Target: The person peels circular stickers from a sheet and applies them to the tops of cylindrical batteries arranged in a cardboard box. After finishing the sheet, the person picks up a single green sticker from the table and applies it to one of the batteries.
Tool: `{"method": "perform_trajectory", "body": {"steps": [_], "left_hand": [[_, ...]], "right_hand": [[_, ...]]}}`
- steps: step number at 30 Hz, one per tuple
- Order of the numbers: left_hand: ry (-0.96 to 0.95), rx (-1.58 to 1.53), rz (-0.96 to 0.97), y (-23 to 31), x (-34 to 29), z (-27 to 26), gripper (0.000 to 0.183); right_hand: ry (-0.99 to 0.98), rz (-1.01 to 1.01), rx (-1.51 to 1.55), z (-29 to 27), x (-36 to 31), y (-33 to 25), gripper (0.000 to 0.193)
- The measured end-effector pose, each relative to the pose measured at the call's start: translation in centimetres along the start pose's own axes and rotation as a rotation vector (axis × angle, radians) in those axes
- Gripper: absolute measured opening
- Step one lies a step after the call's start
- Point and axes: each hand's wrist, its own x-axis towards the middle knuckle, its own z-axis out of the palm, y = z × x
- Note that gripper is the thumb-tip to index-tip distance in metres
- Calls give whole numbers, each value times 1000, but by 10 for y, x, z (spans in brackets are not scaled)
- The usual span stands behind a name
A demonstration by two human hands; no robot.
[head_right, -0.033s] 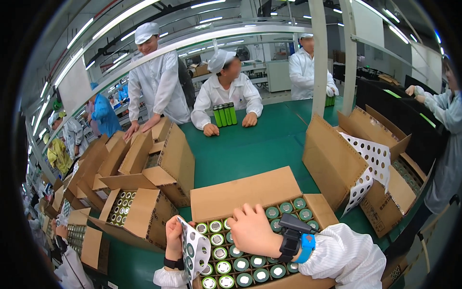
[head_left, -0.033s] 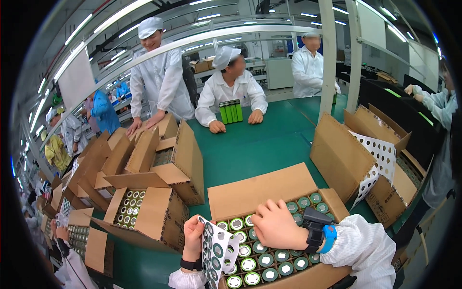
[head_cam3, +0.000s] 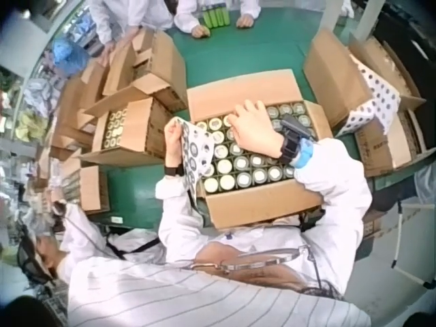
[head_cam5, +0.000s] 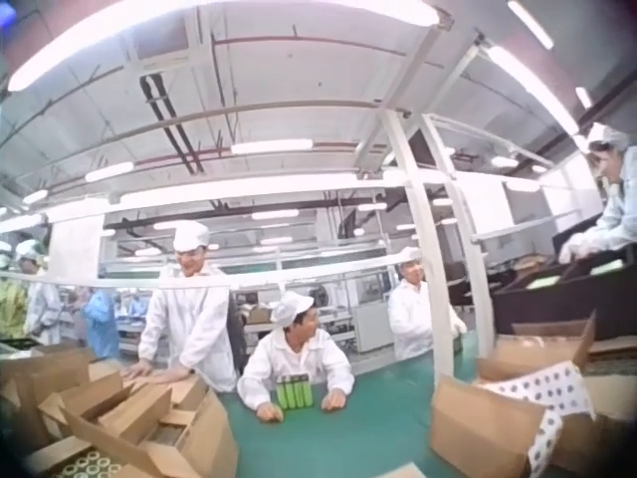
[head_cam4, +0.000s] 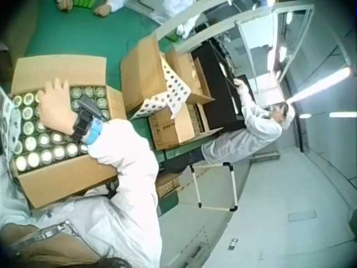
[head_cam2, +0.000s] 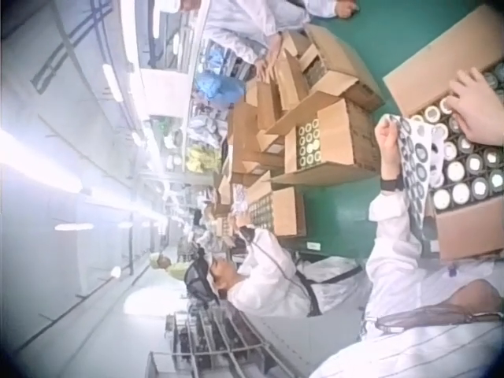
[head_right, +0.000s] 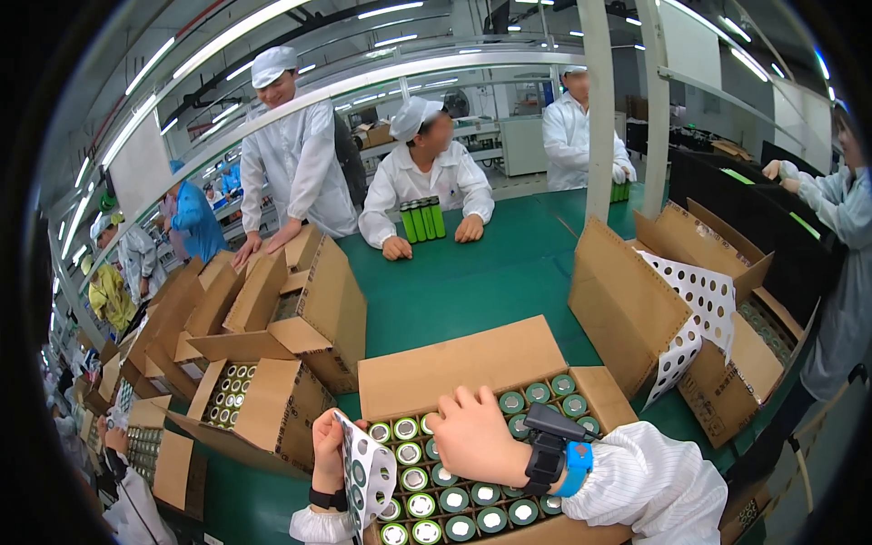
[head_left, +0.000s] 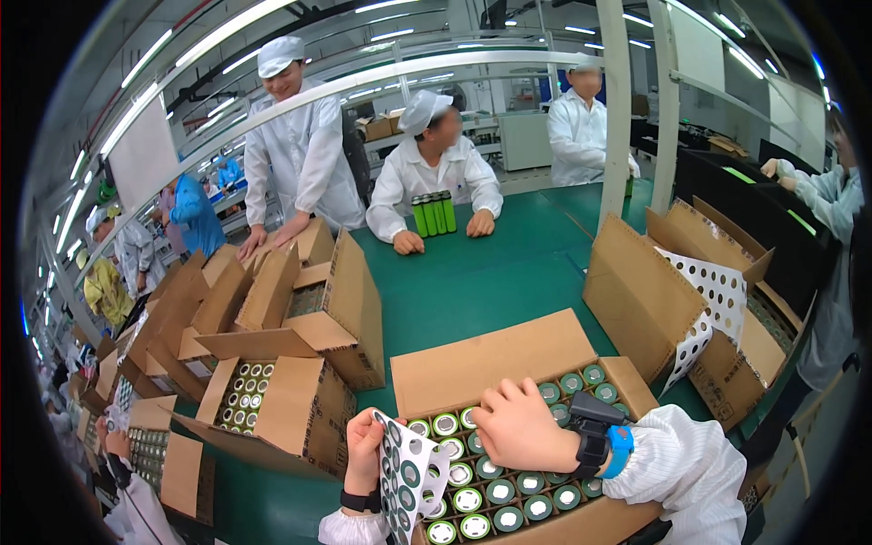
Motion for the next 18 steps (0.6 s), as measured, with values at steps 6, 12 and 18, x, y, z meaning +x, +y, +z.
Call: {"method": "perform_trajectory", "body": {"steps": [6, 12, 18], "left_hand": [[9, -17, 3, 0, -1, 2, 21], [-10, 0, 4, -4, 0, -4, 21], [12, 44, 31, -6, 2, -5, 20]], "right_hand": [[-22, -55, -93, -3, -1, -3, 10], [-3, -24, -111, -5, -4, -6, 11], [19, -149, -164, 2, -5, -4, 17]]}}
